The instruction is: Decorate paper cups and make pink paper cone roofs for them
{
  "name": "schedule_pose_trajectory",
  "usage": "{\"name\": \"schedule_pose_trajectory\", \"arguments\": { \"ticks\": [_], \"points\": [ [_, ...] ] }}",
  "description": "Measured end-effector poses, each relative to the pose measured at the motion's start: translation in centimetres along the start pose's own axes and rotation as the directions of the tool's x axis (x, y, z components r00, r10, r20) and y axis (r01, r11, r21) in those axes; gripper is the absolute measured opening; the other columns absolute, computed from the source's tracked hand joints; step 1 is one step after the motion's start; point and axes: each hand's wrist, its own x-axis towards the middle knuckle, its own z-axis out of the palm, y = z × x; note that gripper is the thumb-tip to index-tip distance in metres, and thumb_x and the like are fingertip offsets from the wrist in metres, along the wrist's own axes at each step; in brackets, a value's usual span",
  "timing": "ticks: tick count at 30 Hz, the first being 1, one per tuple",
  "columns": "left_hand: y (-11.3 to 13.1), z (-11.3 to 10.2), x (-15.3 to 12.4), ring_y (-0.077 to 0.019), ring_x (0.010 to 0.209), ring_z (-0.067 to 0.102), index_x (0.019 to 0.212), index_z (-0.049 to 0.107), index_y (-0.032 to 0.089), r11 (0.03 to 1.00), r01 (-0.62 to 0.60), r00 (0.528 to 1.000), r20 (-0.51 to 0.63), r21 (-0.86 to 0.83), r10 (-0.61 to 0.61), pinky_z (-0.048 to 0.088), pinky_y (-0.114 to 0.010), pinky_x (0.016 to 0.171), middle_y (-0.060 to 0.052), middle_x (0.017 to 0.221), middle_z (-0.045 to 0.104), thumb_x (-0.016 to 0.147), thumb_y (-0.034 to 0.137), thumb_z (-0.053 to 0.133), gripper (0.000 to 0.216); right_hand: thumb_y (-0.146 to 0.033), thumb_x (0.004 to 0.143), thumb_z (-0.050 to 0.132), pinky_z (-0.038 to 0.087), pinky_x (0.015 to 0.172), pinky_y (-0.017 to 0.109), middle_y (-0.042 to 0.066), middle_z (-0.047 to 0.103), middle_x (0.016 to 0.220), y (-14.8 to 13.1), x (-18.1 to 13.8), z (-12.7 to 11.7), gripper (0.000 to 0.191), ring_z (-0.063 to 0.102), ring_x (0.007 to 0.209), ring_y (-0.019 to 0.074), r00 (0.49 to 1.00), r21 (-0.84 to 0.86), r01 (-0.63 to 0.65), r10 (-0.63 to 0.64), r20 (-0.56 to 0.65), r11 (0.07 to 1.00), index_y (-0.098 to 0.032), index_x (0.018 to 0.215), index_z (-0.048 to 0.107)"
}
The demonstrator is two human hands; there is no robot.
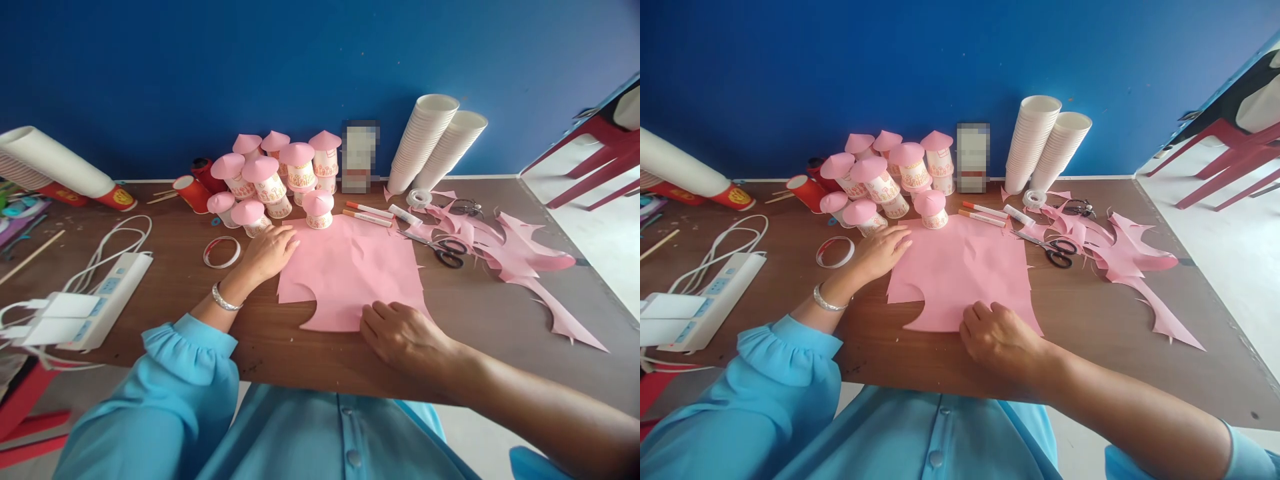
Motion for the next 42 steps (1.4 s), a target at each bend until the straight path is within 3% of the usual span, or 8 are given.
{"name": "schedule_pose_trajectory", "arguments": {
  "ticks": [3, 9, 14, 21, 25, 28, 38, 42],
  "points": [
    [-0.2, 0.2, 0.2, -0.0334, 0.124, 0.068, 0.124, 0.072, 0.012, 1.000, 0.002, 1.000, 0.009, -0.014, -0.002, 0.048, -0.056, 0.114, -0.017, 0.137, 0.071, 0.104, 0.030, 0.041, 0.040, -0.002, 0.087, 0.058, 0.025, 0.054, 0.035, 0.005, 0.059, 0.071, 0.1, -1.0, -0.4, 0.020, 0.050, 0.065, 0.0205, 0.999, 0.089, 0.030, -0.032, 0.024, 0.996, -0.019, 0.076, 0.062],
    [2.6, -1.4, -1.1, -0.0312, 0.127, 0.067, 0.130, 0.069, 0.014, 0.998, 0.024, 0.998, -0.063, -0.052, -0.027, 0.055, -0.050, 0.110, -0.015, 0.140, 0.070, 0.105, 0.029, 0.044, 0.039, 0.003, 0.088, 0.053, 0.026, 0.053, 0.035, 0.008, 0.064, 0.076, -0.1, -0.8, 0.0, 0.022, 0.050, 0.064, 0.0198, 0.996, -0.053, -0.084, 0.084, 0.000, 0.995, -0.015, 0.084, 0.065],
    [6.2, -2.9, -3.3, -0.0242, 0.127, 0.068, 0.126, 0.072, 0.020, 0.963, -0.188, 0.980, -0.099, -0.191, 0.172, 0.057, -0.044, 0.111, -0.009, 0.142, 0.069, 0.107, 0.027, 0.045, 0.033, 0.001, 0.092, 0.049, 0.028, 0.051, 0.034, 0.009, 0.065, 0.077, -0.6, 0.2, 0.5, 0.024, 0.051, 0.063, 0.0189, 0.996, -0.077, -0.003, -0.004, -0.089, 0.997, -0.014, 0.085, 0.066],
    [5.0, -3.2, -4.2, -0.0236, 0.129, 0.068, 0.128, 0.070, 0.022, 0.964, -0.067, 0.986, -0.163, -0.256, 0.025, 0.056, -0.043, 0.112, -0.008, 0.141, 0.070, 0.106, 0.027, 0.046, 0.033, 0.000, 0.094, 0.051, 0.029, 0.054, 0.034, 0.010, 0.069, 0.081, 0.3, 0.5, -0.3, 0.022, 0.051, 0.063, 0.0182, 0.979, -0.125, -0.132, 0.110, -0.171, 0.983, -0.011, 0.093, 0.070],
    [4.7, -3.3, -4.3, -0.0231, 0.128, 0.068, 0.125, 0.071, 0.022, 0.957, -0.096, 0.982, -0.182, -0.272, 0.047, 0.056, -0.043, 0.113, -0.007, 0.138, 0.072, 0.106, 0.027, 0.047, 0.031, -0.003, 0.096, 0.047, 0.028, 0.054, 0.034, 0.008, 0.065, 0.076, 0.2, 0.9, -0.2, 0.025, 0.050, 0.064, 0.0191, 0.988, -0.061, 0.041, -0.050, -0.145, 0.997, -0.015, 0.085, 0.067],
    [5.0, -3.2, -4.4, -0.0226, 0.128, 0.068, 0.123, 0.071, 0.022, 0.953, -0.140, 0.974, -0.208, -0.268, 0.085, 0.056, -0.043, 0.113, -0.007, 0.137, 0.072, 0.106, 0.025, 0.049, 0.029, 0.004, 0.088, 0.049, 0.027, 0.053, 0.035, 0.008, 0.063, 0.072, -0.4, 1.2, 0.2, 0.026, 0.050, 0.063, 0.0198, 0.989, -0.140, -0.146, 0.140, -0.049, 0.979, -0.014, 0.082, 0.065],
    [4.7, -2.4, -4.7, -0.0253, 0.126, 0.070, 0.124, 0.072, 0.019, 0.947, -0.171, 0.982, -0.124, -0.274, 0.141, 0.059, -0.044, 0.109, -0.010, 0.141, 0.070, 0.105, 0.027, 0.052, 0.029, 0.003, 0.087, 0.053, 0.030, 0.046, 0.032, 0.011, 0.069, 0.079, -2.3, 0.9, 1.1, 0.022, 0.054, 0.058, 0.0186, 0.988, -0.109, -0.119, 0.128, 0.082, 0.987, -0.010, 0.093, 0.070],
    [5.3, -2.2, -5.2, -0.0257, 0.135, 0.064, 0.134, 0.068, 0.017, 0.942, -0.203, 0.979, -0.038, -0.266, 0.200, 0.054, -0.043, 0.115, -0.013, 0.149, 0.064, 0.106, 0.032, 0.051, 0.036, -0.028, 0.101, 0.060, 0.035, 0.042, 0.034, 0.010, 0.070, 0.085, -1.7, 1.2, 0.2, 0.022, 0.058, 0.060, 0.0196, 0.983, 0.093, -0.147, 0.135, 0.123, 0.985, -0.014, 0.090, 0.072]
  ]
}}
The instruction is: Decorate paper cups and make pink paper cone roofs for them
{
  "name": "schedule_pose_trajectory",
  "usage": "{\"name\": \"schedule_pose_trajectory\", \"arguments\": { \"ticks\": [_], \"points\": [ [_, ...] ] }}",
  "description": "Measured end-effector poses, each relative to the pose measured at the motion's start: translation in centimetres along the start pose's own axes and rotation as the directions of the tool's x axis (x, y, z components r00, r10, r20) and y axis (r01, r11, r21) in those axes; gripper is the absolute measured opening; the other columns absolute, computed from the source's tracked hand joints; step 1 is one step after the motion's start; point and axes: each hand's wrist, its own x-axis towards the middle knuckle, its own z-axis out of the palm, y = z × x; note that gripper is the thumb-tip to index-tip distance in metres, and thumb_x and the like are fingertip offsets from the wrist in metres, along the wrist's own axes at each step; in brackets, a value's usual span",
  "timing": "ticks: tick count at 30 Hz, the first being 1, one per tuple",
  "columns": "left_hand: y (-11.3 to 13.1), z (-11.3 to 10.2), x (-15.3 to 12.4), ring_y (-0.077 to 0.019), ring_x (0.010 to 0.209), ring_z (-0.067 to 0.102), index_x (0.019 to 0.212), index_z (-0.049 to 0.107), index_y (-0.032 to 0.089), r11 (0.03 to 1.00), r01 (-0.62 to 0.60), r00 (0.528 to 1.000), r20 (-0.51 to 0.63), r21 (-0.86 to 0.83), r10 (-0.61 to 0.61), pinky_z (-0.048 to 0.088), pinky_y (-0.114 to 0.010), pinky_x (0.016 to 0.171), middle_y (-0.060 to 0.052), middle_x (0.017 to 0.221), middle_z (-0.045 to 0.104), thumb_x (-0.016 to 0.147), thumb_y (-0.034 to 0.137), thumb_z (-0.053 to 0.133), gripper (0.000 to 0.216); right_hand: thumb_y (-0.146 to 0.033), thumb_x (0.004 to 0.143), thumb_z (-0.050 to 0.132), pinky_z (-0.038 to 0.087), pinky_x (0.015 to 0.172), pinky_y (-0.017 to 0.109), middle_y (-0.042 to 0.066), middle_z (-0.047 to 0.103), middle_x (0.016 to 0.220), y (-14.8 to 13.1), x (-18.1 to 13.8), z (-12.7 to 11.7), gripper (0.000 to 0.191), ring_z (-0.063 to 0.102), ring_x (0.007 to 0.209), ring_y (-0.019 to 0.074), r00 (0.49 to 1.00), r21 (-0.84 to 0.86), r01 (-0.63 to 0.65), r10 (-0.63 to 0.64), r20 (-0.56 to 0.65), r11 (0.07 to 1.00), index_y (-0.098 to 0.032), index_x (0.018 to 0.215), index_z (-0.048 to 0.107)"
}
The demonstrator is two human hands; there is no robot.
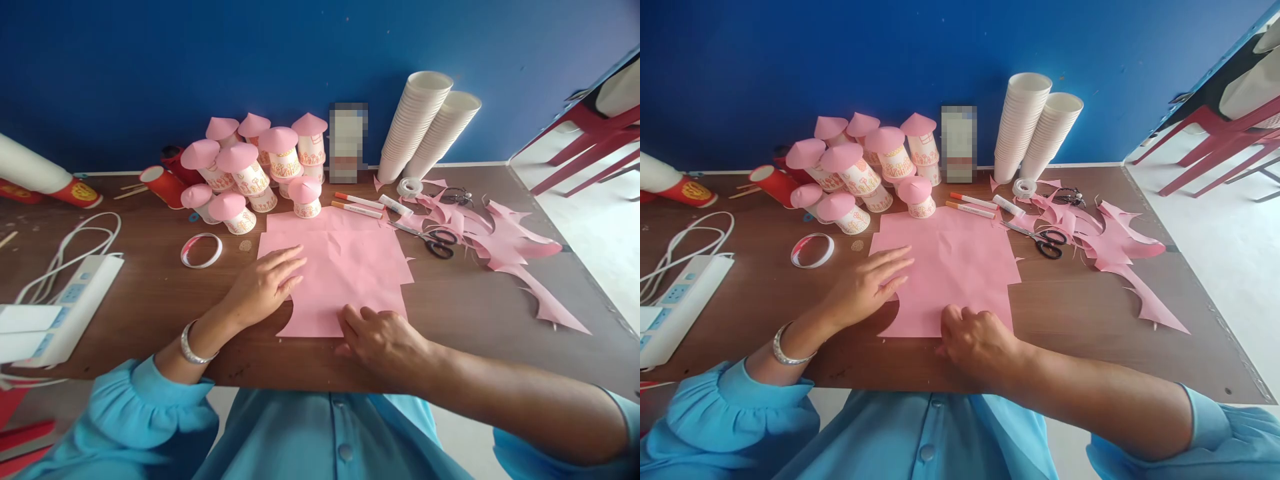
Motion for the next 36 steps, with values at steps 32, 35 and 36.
{"name": "schedule_pose_trajectory", "arguments": {
  "ticks": [32, 35, 36],
  "points": [
    [-0.8, -0.4, -2.6, -0.0239, 0.134, 0.065, 0.135, 0.066, 0.015, 0.993, -0.084, 0.996, 0.034, 0.078, 0.082, 0.055, -0.039, 0.114, -0.014, 0.148, 0.064, 0.106, 0.020, 0.048, 0.034, -0.034, 0.104, 0.058, 0.048, 0.120, 0.054, 0.021, 0.055, 0.156, 9.2, 5.2, 6.5, 0.052, 0.051, 0.148, 0.0339, 0.964, 0.258, -0.053, 0.117, -0.239, 0.965, -0.011, 0.150, 0.056],
    [-2.0, -2.2, -3.6, -0.0252, 0.125, 0.069, 0.131, 0.068, 0.020, 0.977, 0.148, 0.984, -0.127, 0.156, -0.129, 0.058, -0.042, 0.110, -0.010, 0.141, 0.070, 0.104, 0.029, 0.055, 0.031, -0.041, 0.104, 0.059, 0.049, 0.120, 0.052, 0.018, 0.057, 0.155, 7.5, 4.8, 6.7, 0.055, 0.055, 0.145, 0.0330, 0.973, 0.296, 0.061, 0.010, -0.232, 0.953, -0.013, 0.151, 0.055],
    [-2.7, -2.8, -4.1, -0.0263, 0.124, 0.070, 0.129, 0.069, 0.021, 0.958, 0.222, 0.965, -0.182, 0.179, -0.190, 0.057, -0.044, 0.109, -0.009, 0.138, 0.071, 0.103, 0.031, 0.057, 0.031, -0.043, 0.104, 0.059, 0.048, 0.120, 0.052, 0.018, 0.058, 0.155, 7.1, 4.8, 6.9, 0.056, 0.055, 0.145, 0.0327, 0.972, 0.312, 0.074, 0.002, -0.234, 0.947, -0.012, 0.151, 0.055]
  ]
}}
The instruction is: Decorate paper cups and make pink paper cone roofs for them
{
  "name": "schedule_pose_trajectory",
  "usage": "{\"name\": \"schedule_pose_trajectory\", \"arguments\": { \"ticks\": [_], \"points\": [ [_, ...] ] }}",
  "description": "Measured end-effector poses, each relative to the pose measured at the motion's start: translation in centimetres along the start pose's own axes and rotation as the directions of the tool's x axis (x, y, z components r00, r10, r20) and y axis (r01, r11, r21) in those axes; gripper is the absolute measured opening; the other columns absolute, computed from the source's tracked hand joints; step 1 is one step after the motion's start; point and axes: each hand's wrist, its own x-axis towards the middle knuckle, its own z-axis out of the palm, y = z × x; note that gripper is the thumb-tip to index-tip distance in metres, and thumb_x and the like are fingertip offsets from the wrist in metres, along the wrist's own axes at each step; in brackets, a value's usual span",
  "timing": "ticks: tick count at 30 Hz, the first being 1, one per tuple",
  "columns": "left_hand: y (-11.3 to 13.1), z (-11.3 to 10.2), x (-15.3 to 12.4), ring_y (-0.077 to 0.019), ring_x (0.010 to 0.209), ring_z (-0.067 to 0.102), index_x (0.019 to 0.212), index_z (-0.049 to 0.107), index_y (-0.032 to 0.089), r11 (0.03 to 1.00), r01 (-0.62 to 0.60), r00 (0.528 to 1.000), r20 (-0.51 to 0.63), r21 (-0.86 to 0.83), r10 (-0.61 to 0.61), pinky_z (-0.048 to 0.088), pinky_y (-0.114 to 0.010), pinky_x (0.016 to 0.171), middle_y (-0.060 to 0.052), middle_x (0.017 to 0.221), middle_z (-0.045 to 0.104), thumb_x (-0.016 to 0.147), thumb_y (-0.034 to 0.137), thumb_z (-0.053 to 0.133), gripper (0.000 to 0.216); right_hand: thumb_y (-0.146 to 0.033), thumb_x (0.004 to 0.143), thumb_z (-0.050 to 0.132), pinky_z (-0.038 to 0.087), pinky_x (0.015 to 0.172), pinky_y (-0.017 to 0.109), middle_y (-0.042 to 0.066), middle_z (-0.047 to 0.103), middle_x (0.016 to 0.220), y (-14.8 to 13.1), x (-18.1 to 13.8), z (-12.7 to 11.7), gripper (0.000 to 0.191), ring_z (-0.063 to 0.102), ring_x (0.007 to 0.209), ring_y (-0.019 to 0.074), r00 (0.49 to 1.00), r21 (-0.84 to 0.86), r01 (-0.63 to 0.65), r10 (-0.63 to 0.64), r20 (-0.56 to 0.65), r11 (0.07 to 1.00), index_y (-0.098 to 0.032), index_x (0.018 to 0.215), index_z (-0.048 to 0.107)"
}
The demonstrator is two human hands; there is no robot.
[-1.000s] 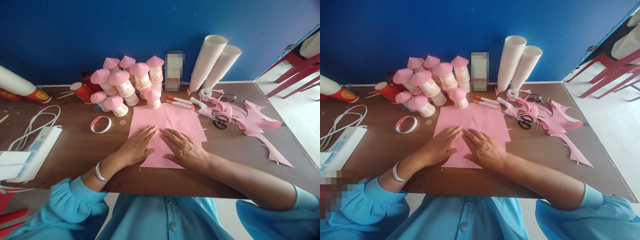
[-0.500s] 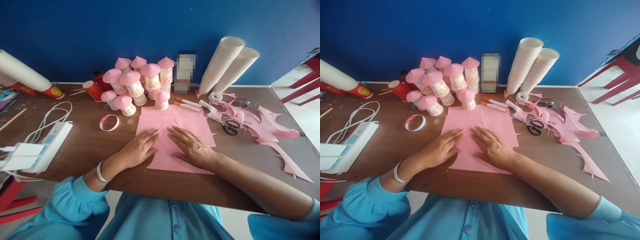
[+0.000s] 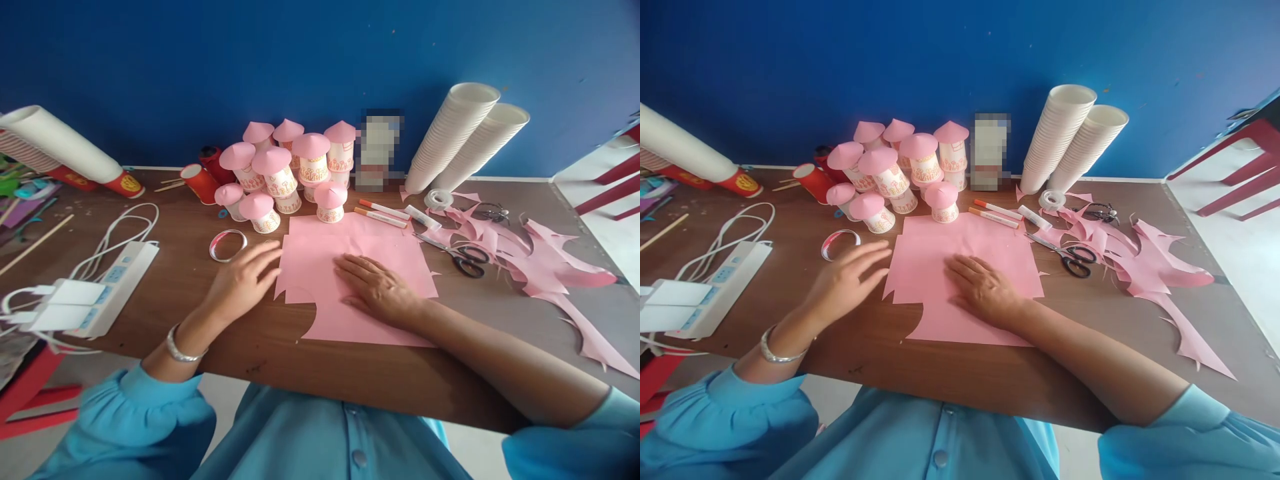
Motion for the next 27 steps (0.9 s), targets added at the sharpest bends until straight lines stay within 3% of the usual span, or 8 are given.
{"name": "schedule_pose_trajectory", "arguments": {
  "ticks": [3, 6, 10, 12, 15, 20, 23, 27],
  "points": [
    [-3.5, -1.1, -0.7, -0.0325, 0.129, 0.065, 0.127, 0.069, 0.024, 0.976, 0.190, 0.982, -0.031, 0.106, -0.188, 0.055, -0.051, 0.108, -0.009, 0.139, 0.069, 0.100, 0.038, 0.059, 0.032, -0.044, 0.103, 0.060, 0.045, 0.123, 0.053, 0.018, 0.058, 0.154, -0.2, 0.0, 0.4, 0.058, 0.054, 0.146, 0.0317, 1.000, 0.042, -0.004, 0.005, -0.023, 0.999, -0.013, 0.152, 0.055],
    [-7.1, -1.1, -1.1, -0.0432, 0.140, 0.053, 0.139, 0.059, 0.019, 0.923, 0.335, 0.941, -0.015, 0.189, -0.339, 0.043, -0.064, 0.116, -0.018, 0.151, 0.058, 0.091, 0.051, 0.066, 0.058, -0.042, 0.104, 0.059, 0.045, 0.123, 0.054, 0.017, 0.058, 0.155, 0.0, 0.1, 0.4, 0.056, 0.053, 0.146, 0.0312, 1.000, 0.054, -0.019, 0.021, -0.020, 0.998, -0.015, 0.153, 0.054],
    [-9.0, -0.9, -1.4, -0.0405, 0.129, 0.061, 0.136, 0.058, 0.018, 0.895, 0.436, 0.895, 0.059, 0.094, -0.442, 0.048, -0.062, 0.111, -0.018, 0.134, 0.068, 0.090, 0.052, 0.066, 0.058, -0.037, 0.102, 0.062, 0.047, 0.121, 0.053, 0.018, 0.059, 0.154, -0.1, 0.0, -0.4, 0.054, 0.054, 0.146, 0.0313, 0.999, 0.041, -0.041, 0.041, 0.013, 0.998, -0.014, 0.151, 0.056],
    [-8.0, -1.1, -1.4, -0.0388, 0.125, 0.064, 0.134, 0.058, 0.019, 0.901, 0.431, 0.902, -0.006, 0.052, -0.431, 0.050, -0.060, 0.110, -0.017, 0.133, 0.069, 0.087, 0.049, 0.071, 0.058, -0.032, 0.102, 0.062, 0.050, 0.119, 0.052, 0.018, 0.061, 0.152, -0.1, -0.3, -1.1, 0.048, 0.055, 0.144, 0.0332, 0.998, -0.002, -0.062, 0.063, 0.021, 0.998, -0.011, 0.144, 0.061],
    [-4.5, -1.6, -1.2, -0.0361, 0.126, 0.063, 0.140, 0.053, 0.022, 0.940, 0.341, 0.938, -0.062, -0.021, -0.341, 0.051, -0.057, 0.111, -0.014, 0.138, 0.066, 0.085, 0.048, 0.076, 0.065, -0.029, 0.102, 0.060, 0.054, 0.115, 0.054, 0.019, 0.063, 0.150, 0.2, -1.0, -2.2, 0.041, 0.057, 0.142, 0.0360, 0.994, -0.076, -0.108, 0.110, 0.014, 0.991, -0.008, 0.137, 0.065],
    [1.0, -0.5, 1.5, -0.0322, 0.134, 0.060, 0.147, 0.047, 0.022, 0.978, 0.055, 0.997, 0.062, -0.200, -0.044, 0.049, -0.051, 0.116, -0.014, 0.146, 0.061, 0.088, 0.043, 0.077, 0.070, -0.034, 0.104, 0.058, 0.053, 0.115, 0.056, 0.015, 0.061, 0.152, 1.4, -2.4, -2.9, 0.046, 0.055, 0.145, 0.0332, 0.985, -0.085, -0.167, 0.169, 0.026, 0.982, -0.017, 0.147, 0.058],
    [1.7, 0.8, 3.4, -0.0319, 0.137, 0.058, 0.146, 0.046, 0.021, 0.963, -0.045, 0.988, 0.132, -0.264, 0.083, 0.047, -0.051, 0.118, -0.014, 0.147, 0.060, 0.089, 0.038, 0.077, 0.067, -0.042, 0.104, 0.057, 0.051, 0.117, 0.056, 0.015, 0.058, 0.155, 1.9, -3.1, -2.4, 0.057, 0.052, 0.147, 0.0329, 0.984, -0.081, -0.173, 0.175, 0.020, 0.981, -0.018, 0.155, 0.049],
    [1.1, 2.0, 4.3, -0.0319, 0.134, 0.060, 0.145, 0.047, 0.021, 0.954, -0.010, 0.986, 0.157, -0.298, 0.059, 0.048, -0.052, 0.116, -0.014, 0.144, 0.062, 0.086, 0.037, 0.080, 0.069, -0.047, 0.104, 0.056, 0.049, 0.119, 0.054, 0.015, 0.056, 0.158, 2.1, -4.2, -2.3, 0.066, 0.050, 0.149, 0.0323, 0.986, -0.103, -0.164, 0.166, 0.015, 0.981, -0.018, 0.161, 0.040]
  ]
}}
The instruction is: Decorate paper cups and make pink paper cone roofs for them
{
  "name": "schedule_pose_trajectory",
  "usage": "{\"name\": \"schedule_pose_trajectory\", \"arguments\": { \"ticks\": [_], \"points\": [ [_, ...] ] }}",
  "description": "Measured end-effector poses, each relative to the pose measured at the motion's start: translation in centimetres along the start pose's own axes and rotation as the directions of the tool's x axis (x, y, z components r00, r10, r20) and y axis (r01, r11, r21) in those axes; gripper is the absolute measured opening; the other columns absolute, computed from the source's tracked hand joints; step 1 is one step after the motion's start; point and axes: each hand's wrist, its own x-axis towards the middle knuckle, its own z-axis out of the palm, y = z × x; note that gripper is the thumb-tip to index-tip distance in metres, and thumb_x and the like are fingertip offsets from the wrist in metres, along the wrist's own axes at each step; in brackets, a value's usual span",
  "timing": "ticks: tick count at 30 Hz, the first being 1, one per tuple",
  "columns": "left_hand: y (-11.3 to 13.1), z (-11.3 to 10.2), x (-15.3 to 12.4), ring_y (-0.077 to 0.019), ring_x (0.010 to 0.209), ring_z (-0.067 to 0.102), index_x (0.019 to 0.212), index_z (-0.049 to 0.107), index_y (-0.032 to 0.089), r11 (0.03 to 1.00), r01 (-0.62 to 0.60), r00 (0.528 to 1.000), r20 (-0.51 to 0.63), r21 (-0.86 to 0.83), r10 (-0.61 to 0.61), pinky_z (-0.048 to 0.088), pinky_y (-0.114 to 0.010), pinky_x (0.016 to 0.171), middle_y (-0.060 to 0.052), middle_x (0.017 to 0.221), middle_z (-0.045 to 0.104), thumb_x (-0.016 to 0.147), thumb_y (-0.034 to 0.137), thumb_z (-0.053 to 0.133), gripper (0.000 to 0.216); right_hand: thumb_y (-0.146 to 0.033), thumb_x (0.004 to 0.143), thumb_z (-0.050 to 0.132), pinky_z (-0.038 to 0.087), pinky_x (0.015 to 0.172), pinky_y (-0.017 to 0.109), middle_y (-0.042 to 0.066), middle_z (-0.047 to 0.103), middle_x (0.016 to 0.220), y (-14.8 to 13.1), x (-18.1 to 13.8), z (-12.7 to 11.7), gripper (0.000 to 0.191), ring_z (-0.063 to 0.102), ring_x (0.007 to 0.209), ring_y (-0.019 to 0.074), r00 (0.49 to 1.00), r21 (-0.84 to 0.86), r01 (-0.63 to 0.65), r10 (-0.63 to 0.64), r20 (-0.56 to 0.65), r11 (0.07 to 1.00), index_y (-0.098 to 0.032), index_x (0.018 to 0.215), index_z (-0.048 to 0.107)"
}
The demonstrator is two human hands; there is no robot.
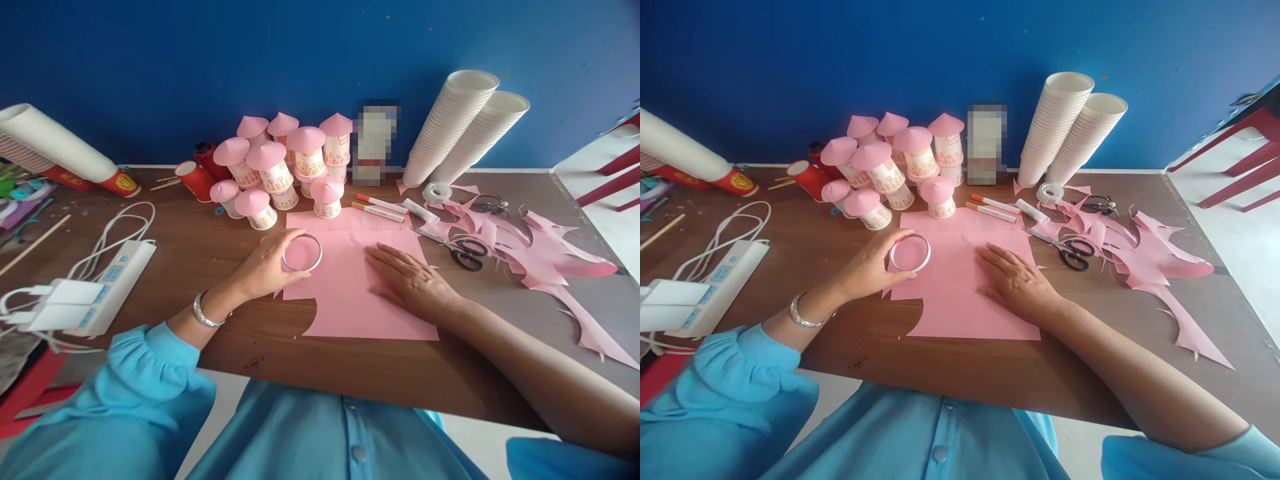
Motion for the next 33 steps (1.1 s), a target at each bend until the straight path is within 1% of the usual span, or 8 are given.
{"name": "schedule_pose_trajectory", "arguments": {
  "ticks": [5, 9, 13, 17, 20, 25, 30, 33],
  "points": [
    [-0.6, 0.9, -0.5, -0.0334, 0.137, 0.058, 0.145, 0.047, 0.022, 1.000, -0.011, 0.999, -0.033, -0.007, 0.011, 0.046, -0.054, 0.118, -0.014, 0.145, 0.061, 0.087, 0.037, 0.079, 0.068, -0.046, 0.104, 0.057, 0.051, 0.116, 0.052, 0.013, 0.058, 0.156, 0.1, -1.4, -1.0, 0.067, 0.053, 0.147, 0.0318, 0.999, -0.028, -0.040, 0.040, 0.007, 0.999, -0.023, 0.164, 0.037],
    [0.8, 1.0, -0.8, -0.0341, 0.140, 0.056, 0.148, 0.045, 0.023, 0.998, -0.058, 0.997, -0.044, -0.032, 0.057, 0.045, -0.057, 0.120, -0.015, 0.148, 0.059, 0.088, 0.037, 0.078, 0.070, -0.040, 0.105, 0.057, 0.053, 0.112, 0.054, 0.012, 0.060, 0.154, -0.4, -1.8, -1.8, 0.060, 0.054, 0.145, 0.0327, 0.998, -0.022, -0.041, 0.042, 0.043, 0.999, -0.026, 0.161, 0.042],
    [3.5, 1.4, -0.9, -0.0331, 0.140, 0.055, 0.152, 0.039, 0.024, 0.983, -0.132, 0.987, 0.073, -0.131, 0.142, 0.048, -0.054, 0.118, -0.015, 0.150, 0.057, 0.085, 0.038, 0.082, 0.081, -0.043, 0.105, 0.056, 0.048, 0.119, 0.051, 0.014, 0.058, 0.156, -0.8, -1.1, -1.3, 0.063, 0.056, 0.144, 0.0311, 1.000, 0.024, 0.001, -0.001, 0.025, 1.000, -0.020, 0.162, 0.041],
    [5.1, 3.0, -0.6, -0.0346, 0.138, 0.056, 0.156, 0.034, 0.023, 0.947, -0.250, 0.945, 0.161, -0.201, 0.284, 0.048, -0.057, 0.118, -0.017, 0.148, 0.059, 0.085, 0.038, 0.082, 0.087, -0.043, 0.106, 0.054, 0.043, 0.124, 0.053, 0.014, 0.054, 0.159, -0.6, -0.2, -0.5, 0.063, 0.050, 0.149, 0.0317, 1.000, 0.038, -0.017, 0.016, 0.022, 0.999, -0.018, 0.161, 0.041],
    [4.8, 3.8, -0.2, -0.0357, 0.137, 0.057, 0.157, 0.036, 0.023, 0.944, -0.262, 0.939, 0.172, -0.199, 0.297, 0.048, -0.058, 0.116, -0.017, 0.145, 0.060, 0.084, 0.037, 0.083, 0.087, -0.045, 0.105, 0.055, 0.041, 0.125, 0.054, 0.014, 0.055, 0.159, -0.3, 0.2, -0.3, 0.062, 0.050, 0.149, 0.0320, 0.999, 0.028, -0.036, 0.035, 0.023, 0.999, -0.019, 0.160, 0.044],
    [3.9, 4.0, 0.0, -0.0365, 0.134, 0.057, 0.158, 0.036, 0.025, 0.949, -0.248, 0.930, 0.225, -0.193, 0.289, 0.050, -0.058, 0.114, -0.017, 0.145, 0.061, 0.082, 0.039, 0.085, 0.092, -0.046, 0.105, 0.054, 0.040, 0.125, 0.054, 0.011, 0.055, 0.159, 0.4, 0.3, -0.4, 0.058, 0.050, 0.149, 0.0321, 0.996, 0.010, -0.085, 0.085, 0.008, 0.996, -0.021, 0.157, 0.049],
    [3.2, 4.0, -0.2, -0.0386, 0.140, 0.051, 0.162, 0.027, 0.026, 0.939, -0.270, 0.924, 0.216, -0.213, 0.315, 0.049, -0.060, 0.114, -0.019, 0.151, 0.054, 0.077, 0.042, 0.089, 0.107, -0.046, 0.106, 0.053, 0.042, 0.124, 0.054, 0.012, 0.057, 0.157, 0.4, 0.6, -0.3, 0.054, 0.053, 0.147, 0.0329, 0.995, -0.011, -0.095, 0.095, -0.006, 0.995, -0.016, 0.151, 0.056],
    [2.4, 3.4, -0.2, -0.0393, 0.144, 0.047, 0.165, 0.021, 0.027, 0.930, -0.279, 0.920, 0.212, -0.238, 0.330, 0.047, -0.062, 0.117, -0.020, 0.156, 0.049, 0.076, 0.046, 0.089, 0.114, -0.046, 0.105, 0.054, 0.043, 0.123, 0.054, 0.013, 0.058, 0.156, 0.4, 0.6, -0.2, 0.054, 0.053, 0.145, 0.0335, 0.995, -0.005, -0.098, 0.098, -0.021, 0.995, -0.016, 0.150, 0.057]
  ]
}}
